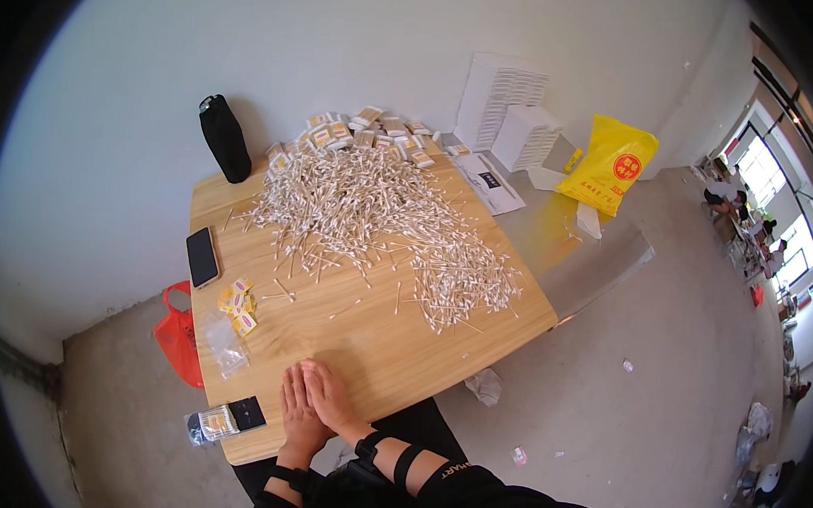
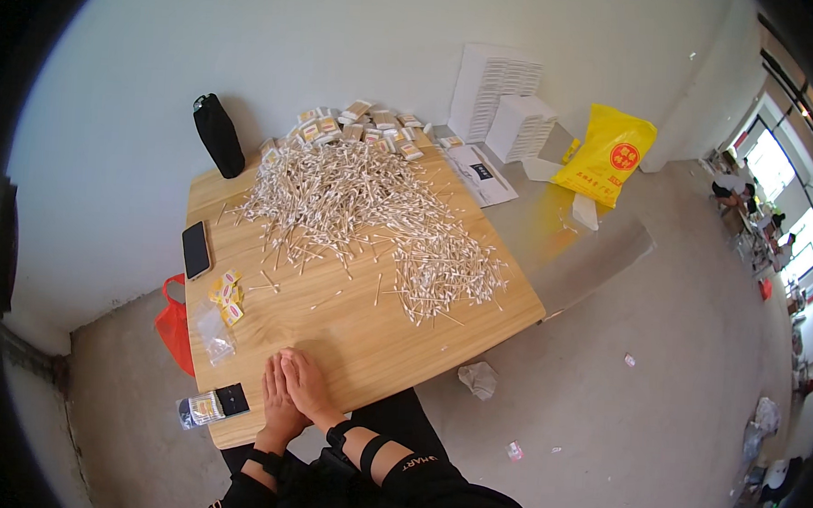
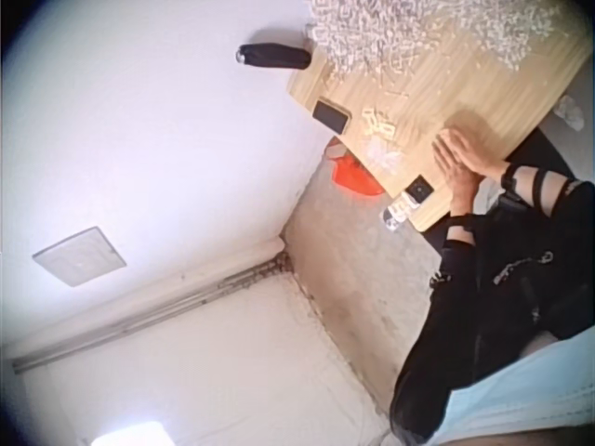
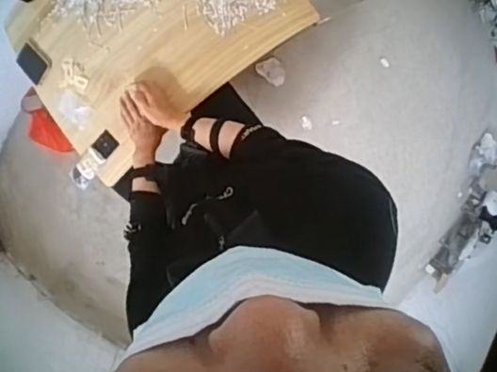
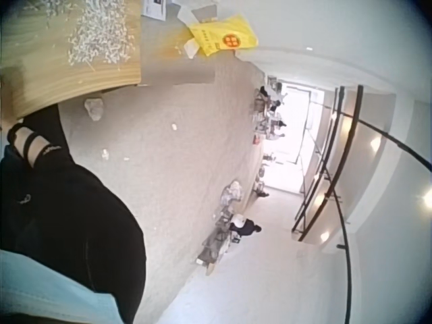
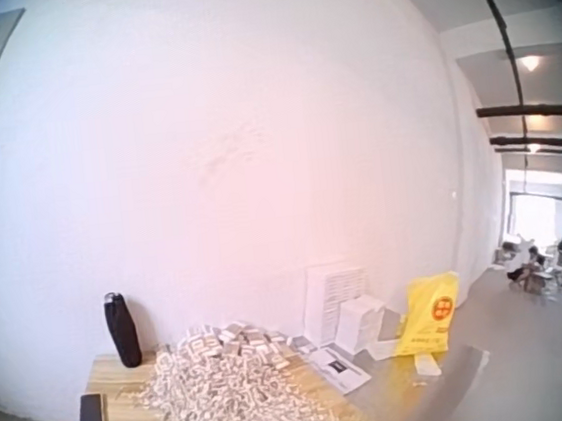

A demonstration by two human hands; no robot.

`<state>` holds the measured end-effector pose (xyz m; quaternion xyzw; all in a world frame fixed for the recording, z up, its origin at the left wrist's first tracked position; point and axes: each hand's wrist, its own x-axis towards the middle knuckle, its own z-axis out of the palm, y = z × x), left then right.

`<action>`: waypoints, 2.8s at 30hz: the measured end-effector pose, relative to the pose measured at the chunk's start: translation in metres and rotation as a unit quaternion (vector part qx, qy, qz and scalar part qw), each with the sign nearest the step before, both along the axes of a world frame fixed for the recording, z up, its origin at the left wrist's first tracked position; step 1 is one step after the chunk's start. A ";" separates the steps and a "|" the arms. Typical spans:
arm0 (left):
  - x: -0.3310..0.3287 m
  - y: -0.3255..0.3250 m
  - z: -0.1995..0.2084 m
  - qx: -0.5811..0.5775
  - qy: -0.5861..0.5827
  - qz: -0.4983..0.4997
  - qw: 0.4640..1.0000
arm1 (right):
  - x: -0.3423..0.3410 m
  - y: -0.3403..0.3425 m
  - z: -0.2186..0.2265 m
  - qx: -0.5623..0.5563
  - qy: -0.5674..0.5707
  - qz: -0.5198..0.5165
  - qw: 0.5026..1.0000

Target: Arranging and packaging cotton swabs into small plastic bags and containers.

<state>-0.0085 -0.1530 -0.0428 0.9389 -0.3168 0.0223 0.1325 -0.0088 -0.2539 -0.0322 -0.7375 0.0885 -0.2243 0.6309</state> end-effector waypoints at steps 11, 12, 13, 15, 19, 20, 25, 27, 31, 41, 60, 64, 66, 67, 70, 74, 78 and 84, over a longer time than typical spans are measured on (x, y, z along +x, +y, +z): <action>0.000 -0.003 0.001 -0.003 0.036 0.018 0.999 | -0.001 -0.002 0.006 -0.038 0.002 -0.017 0.999; 0.000 -0.002 0.002 -0.004 0.036 0.017 0.999 | -0.001 -0.002 0.006 -0.039 0.002 -0.018 0.999; -0.001 -0.002 0.006 -0.005 0.041 0.017 0.999 | -0.001 -0.001 0.006 -0.035 0.004 -0.010 0.999; -0.001 -0.003 0.006 -0.006 0.047 0.016 0.999 | -0.001 -0.002 0.006 -0.032 0.006 -0.002 0.999; -0.001 -0.001 0.000 -0.018 0.011 0.012 1.000 | -0.001 0.000 0.006 -0.021 0.009 -0.003 1.000; 0.000 -0.001 -0.001 -0.009 -0.002 0.008 1.000 | -0.001 0.000 0.005 -0.022 0.010 -0.005 1.000; -0.001 -0.001 -0.001 -0.005 -0.006 0.010 1.000 | 0.000 -0.001 0.003 -0.023 0.015 -0.003 1.000; -0.001 -0.001 -0.001 -0.002 -0.007 0.009 1.000 | 0.000 -0.001 0.003 -0.026 0.016 -0.003 1.000; -0.002 -0.002 0.006 -0.014 0.014 0.011 1.000 | 0.000 -0.001 0.005 -0.027 0.004 -0.005 1.000; 0.000 0.000 -0.005 -0.011 -0.005 0.013 1.000 | -0.001 -0.001 0.006 -0.035 -0.007 -0.007 0.999; -0.001 -0.001 -0.006 -0.007 -0.022 0.012 1.000 | -0.001 -0.002 0.004 -0.027 0.000 -0.004 1.000; -0.001 -0.001 -0.004 -0.015 -0.021 0.010 1.000 | -0.001 0.000 0.004 -0.025 0.001 -0.007 1.000; -0.001 -0.001 -0.003 -0.015 -0.013 0.011 1.000 | -0.001 0.000 0.004 -0.026 -0.002 -0.010 1.000; -0.001 -0.001 -0.003 -0.010 -0.012 0.011 1.000 | 0.000 0.000 0.004 -0.028 -0.002 -0.011 1.000; 0.000 -0.001 -0.003 -0.004 -0.017 0.011 1.000 | 0.000 0.000 0.005 -0.026 0.001 -0.010 1.000; 0.000 -0.002 0.000 0.000 0.002 0.014 1.000 | 0.000 -0.001 0.005 -0.021 0.003 -0.009 1.000; -0.001 -0.001 -0.002 -0.013 -0.004 0.010 1.000 | -0.001 -0.001 0.004 -0.020 0.005 -0.008 1.000; -0.001 -0.002 0.000 -0.012 -0.004 0.011 1.000 | -0.001 -0.002 0.004 -0.032 0.017 -0.004 0.999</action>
